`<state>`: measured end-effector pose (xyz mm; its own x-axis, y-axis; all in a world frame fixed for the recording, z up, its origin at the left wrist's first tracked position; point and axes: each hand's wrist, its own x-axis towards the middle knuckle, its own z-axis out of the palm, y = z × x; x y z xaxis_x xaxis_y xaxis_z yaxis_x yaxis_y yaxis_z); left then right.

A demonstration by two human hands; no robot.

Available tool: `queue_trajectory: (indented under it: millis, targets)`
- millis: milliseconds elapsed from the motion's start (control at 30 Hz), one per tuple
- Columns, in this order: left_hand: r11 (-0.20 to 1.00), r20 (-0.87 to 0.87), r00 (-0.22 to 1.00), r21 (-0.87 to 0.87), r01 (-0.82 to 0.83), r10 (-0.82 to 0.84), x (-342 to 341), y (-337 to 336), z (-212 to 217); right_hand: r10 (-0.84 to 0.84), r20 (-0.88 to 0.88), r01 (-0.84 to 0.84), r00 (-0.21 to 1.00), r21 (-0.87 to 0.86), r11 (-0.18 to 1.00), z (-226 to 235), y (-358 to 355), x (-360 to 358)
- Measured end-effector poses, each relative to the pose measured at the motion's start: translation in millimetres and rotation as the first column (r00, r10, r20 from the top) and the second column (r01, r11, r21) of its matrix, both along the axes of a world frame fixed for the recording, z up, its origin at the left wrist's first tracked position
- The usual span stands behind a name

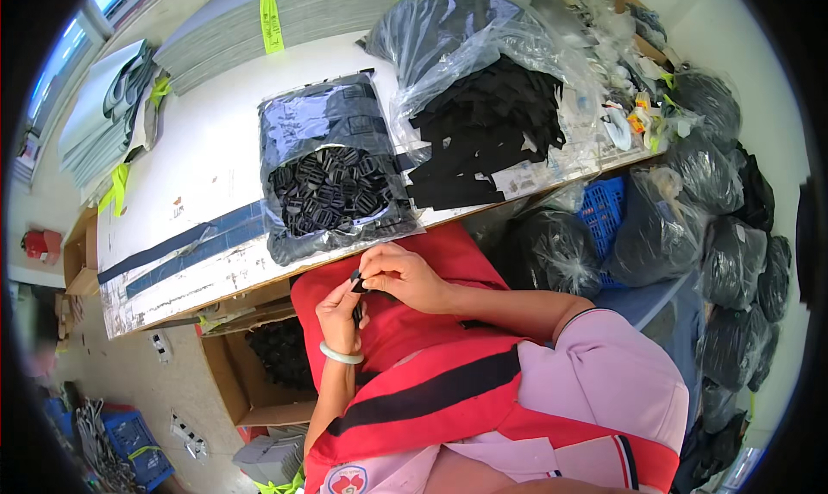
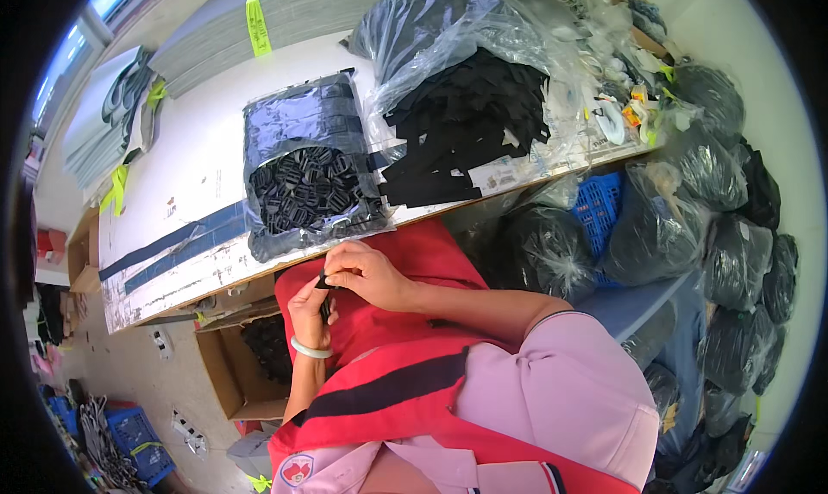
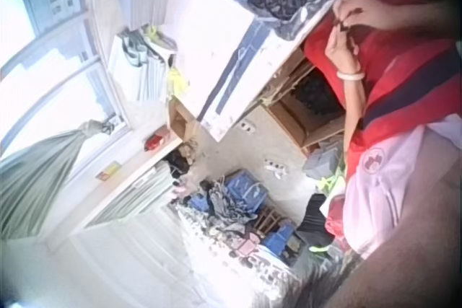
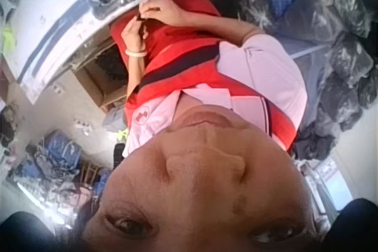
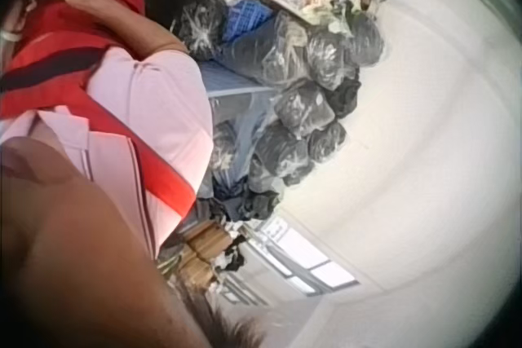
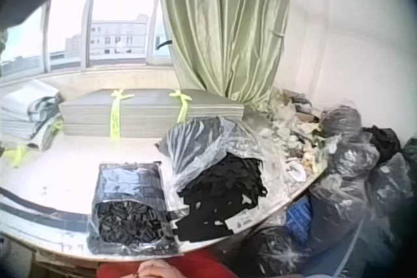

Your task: Thread plastic buckles onto black webbing straps at a workbench.

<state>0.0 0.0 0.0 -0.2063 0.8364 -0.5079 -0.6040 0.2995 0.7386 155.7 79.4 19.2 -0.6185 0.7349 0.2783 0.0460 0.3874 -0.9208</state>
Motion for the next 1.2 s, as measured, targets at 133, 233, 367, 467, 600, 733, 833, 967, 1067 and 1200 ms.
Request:
queue_trajectory:
  millis: [133, 233, 367, 467, 600, 733, 833, 967, 1067, 1200]
  targets:
    - [0.998, -0.179, 0.984, 0.064, -0.008, 0.019, 13, -9, 9, 0.009, -0.105, -0.04, 0.994, -0.301, 0.953, 40, -6, 8]
    - [0.996, -0.244, 0.968, 0.083, -0.037, 0.056, 10, -2, 10, 0.045, -0.075, -0.08, 0.996, -0.579, 0.811, 30, 4, 6]
    - [0.996, -0.346, 0.936, 0.078, -0.043, 0.067, 9, -3, 11, 0.084, 0.01, -0.055, 0.996, -0.681, 0.73, 14, -1, 9]
    - [0.995, -0.335, 0.939, 0.082, -0.058, 0.082, 9, -3, 10, 0.085, 0.042, -0.032, 0.996, -0.692, 0.721, 11, -1, 8]
    - [0.989, -0.412, 0.905, 0.14, -0.05, 0.104, 6, -3, 7, 0.061, 0.099, 0.025, 0.993, -0.698, 0.716, 9, 2, 4]
    - [0.952, -0.6, 0.78, 0.306, 0.02, 0.177, 6, -5, 3, 0.066, 0.121, 0.046, 0.99, -0.745, 0.666, 9, 2, -3]
    - [0.899, -0.706, 0.653, 0.429, 0.086, 0.275, 4, -2, 1, 0.023, 0.055, 0.03, 0.998, -0.802, 0.597, 3, 1, -11]
    - [0.904, -0.717, 0.652, 0.413, 0.109, 0.249, 0, -5, 5, 0.041, 0.075, 0.037, 0.996, -0.815, 0.578, 0, 3, -14]
    - [0.905, -0.746, 0.621, 0.405, 0.134, 0.242, -1, -8, 4, 0.112, 0.081, 0.006, 0.99, -0.837, 0.547, -1, 6, -13]
    - [0.892, -0.749, 0.599, 0.435, 0.122, 0.283, -2, -8, 2, -0.056, -0.037, -0.003, 0.998, -0.854, 0.52, -6, -5, -20]
